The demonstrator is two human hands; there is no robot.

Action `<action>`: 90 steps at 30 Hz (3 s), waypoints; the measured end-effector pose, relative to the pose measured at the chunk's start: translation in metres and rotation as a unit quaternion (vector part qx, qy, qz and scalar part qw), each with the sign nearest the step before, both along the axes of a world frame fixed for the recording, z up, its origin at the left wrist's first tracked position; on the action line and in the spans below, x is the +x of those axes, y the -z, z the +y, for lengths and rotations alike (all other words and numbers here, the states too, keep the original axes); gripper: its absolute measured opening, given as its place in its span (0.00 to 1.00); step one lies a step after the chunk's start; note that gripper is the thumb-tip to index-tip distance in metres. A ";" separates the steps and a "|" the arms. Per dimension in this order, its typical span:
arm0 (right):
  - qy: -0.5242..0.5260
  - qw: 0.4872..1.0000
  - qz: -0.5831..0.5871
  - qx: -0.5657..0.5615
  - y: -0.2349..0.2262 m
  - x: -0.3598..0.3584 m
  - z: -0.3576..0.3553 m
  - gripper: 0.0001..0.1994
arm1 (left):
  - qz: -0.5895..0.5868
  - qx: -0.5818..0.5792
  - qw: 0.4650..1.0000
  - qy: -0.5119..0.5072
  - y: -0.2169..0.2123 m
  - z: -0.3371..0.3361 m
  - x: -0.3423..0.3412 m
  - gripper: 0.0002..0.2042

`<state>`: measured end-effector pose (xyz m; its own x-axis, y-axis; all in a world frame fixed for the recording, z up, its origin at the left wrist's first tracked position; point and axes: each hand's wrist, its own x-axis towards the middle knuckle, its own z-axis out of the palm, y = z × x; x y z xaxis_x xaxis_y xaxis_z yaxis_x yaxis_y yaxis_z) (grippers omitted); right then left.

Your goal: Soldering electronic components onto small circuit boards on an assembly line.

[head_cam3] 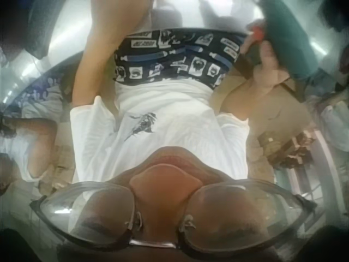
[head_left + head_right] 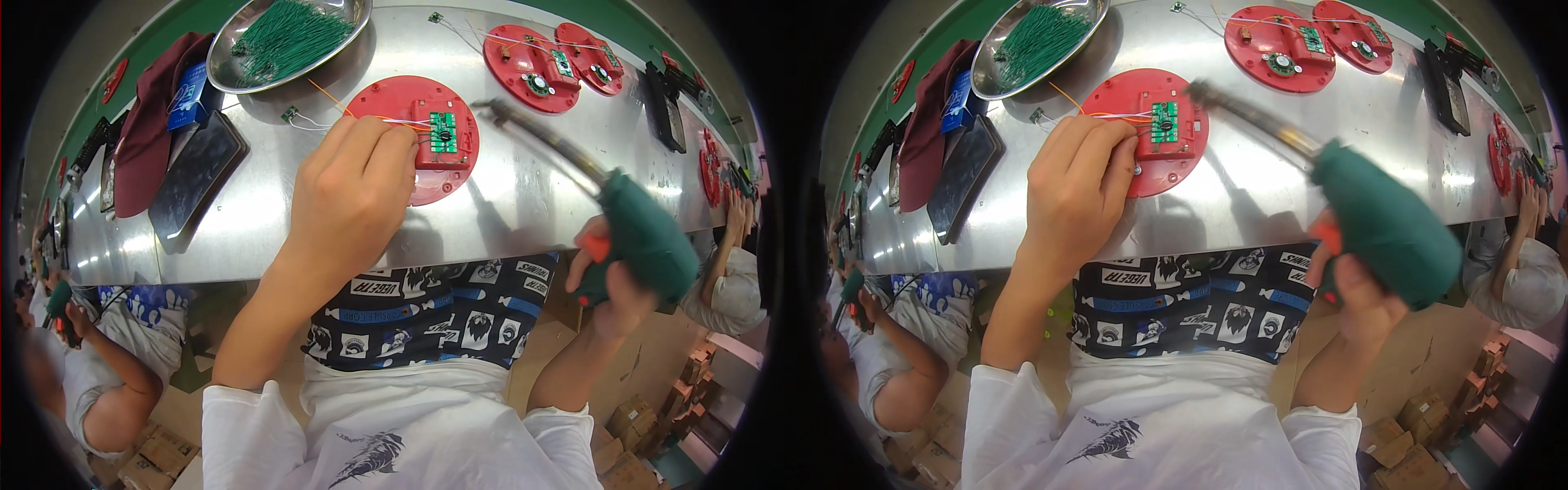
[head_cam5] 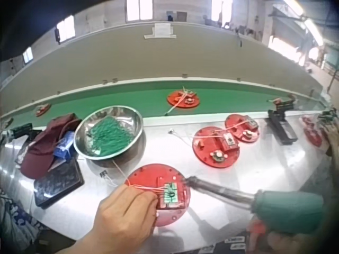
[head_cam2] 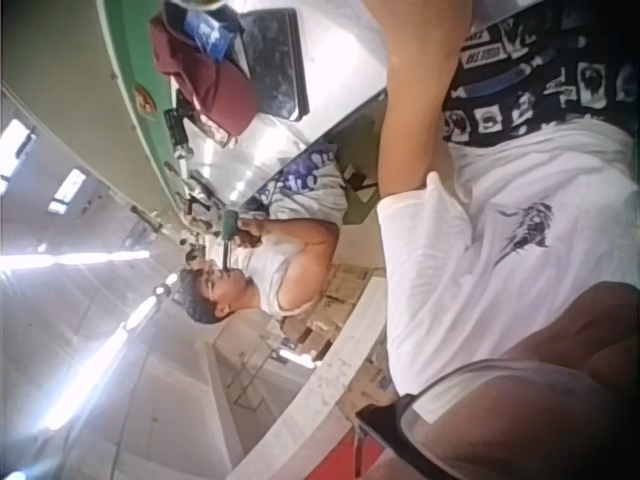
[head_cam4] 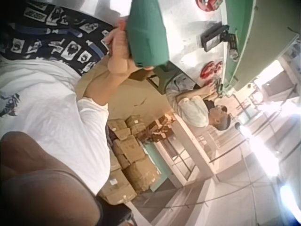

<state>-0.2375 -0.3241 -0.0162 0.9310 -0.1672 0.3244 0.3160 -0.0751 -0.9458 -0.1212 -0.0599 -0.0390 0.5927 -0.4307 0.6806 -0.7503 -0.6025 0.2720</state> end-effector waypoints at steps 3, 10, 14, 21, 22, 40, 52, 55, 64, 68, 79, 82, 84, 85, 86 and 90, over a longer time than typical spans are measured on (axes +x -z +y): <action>-0.023 1.000 0.021 -0.006 0.003 -0.007 0.007 0.26 | 0.009 -0.002 1.000 0.000 -0.002 0.000 -0.001 0.05; -0.047 0.998 0.030 -0.009 0.007 -0.009 0.015 0.22 | 0.002 -0.010 1.000 -0.003 -0.001 0.000 0.000 0.05; -0.053 0.998 0.035 -0.008 0.006 -0.010 0.014 0.22 | 0.004 -0.011 1.000 0.000 0.000 -0.001 0.001 0.05; -0.048 0.997 0.054 -0.004 0.004 -0.007 0.011 0.23 | -0.003 -0.009 1.000 0.003 0.002 0.000 0.001 0.07; -0.060 0.996 0.065 0.009 0.005 -0.005 0.008 0.24 | -0.004 -0.010 1.000 0.002 0.002 0.000 0.001 0.07; 0.055 0.998 -0.039 0.000 -0.006 0.016 -0.010 0.27 | 0.004 -0.001 1.000 0.006 0.000 0.000 0.000 0.07; 0.079 0.978 -0.063 0.185 0.011 0.066 -0.068 0.20 | 0.019 -0.010 1.000 0.005 -0.005 -0.003 -0.001 0.05; 0.094 0.987 -0.017 0.130 0.012 0.063 -0.068 0.20 | 0.020 -0.006 1.000 0.006 -0.006 -0.002 -0.002 0.06; 0.093 0.972 -0.028 0.215 0.018 0.062 -0.076 0.20 | 0.038 0.000 0.999 0.006 -0.009 -0.002 -0.005 0.05; 0.109 0.964 -0.014 0.242 0.019 0.064 -0.074 0.18 | 0.015 0.001 1.000 0.005 -0.003 -0.001 -0.006 0.04; 0.121 0.934 -0.048 0.331 0.027 0.073 -0.083 0.17 | 0.035 0.000 0.999 0.000 0.001 -0.003 -0.010 0.05; 0.129 0.930 -0.047 0.342 0.028 0.075 -0.083 0.17 | 0.000 -0.008 0.999 -0.050 -0.003 -0.002 -0.010 0.08; 0.133 0.929 -0.046 0.344 0.027 0.076 -0.082 0.16 | -0.068 -0.037 0.994 -0.075 -0.013 0.003 -0.003 0.13; 0.131 0.927 -0.055 0.347 0.027 0.075 -0.082 0.16 | -0.065 -0.037 0.994 -0.073 -0.025 0.003 -0.003 0.14; 0.130 0.925 -0.063 0.350 0.026 0.075 -0.082 0.16 | -0.062 -0.038 0.995 -0.072 -0.038 0.001 -0.002 0.15; 0.173 0.917 -0.096 0.346 0.024 0.079 -0.079 0.17 | -0.010 0.145 0.989 0.017 -0.055 -0.002 0.010 0.32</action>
<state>-0.1585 -0.4034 -0.0405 0.7204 -0.6697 0.1805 0.5516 0.3954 -0.7344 -0.1117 -0.0616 0.0159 0.5624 -0.6290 0.5367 -0.7751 -0.6271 0.0774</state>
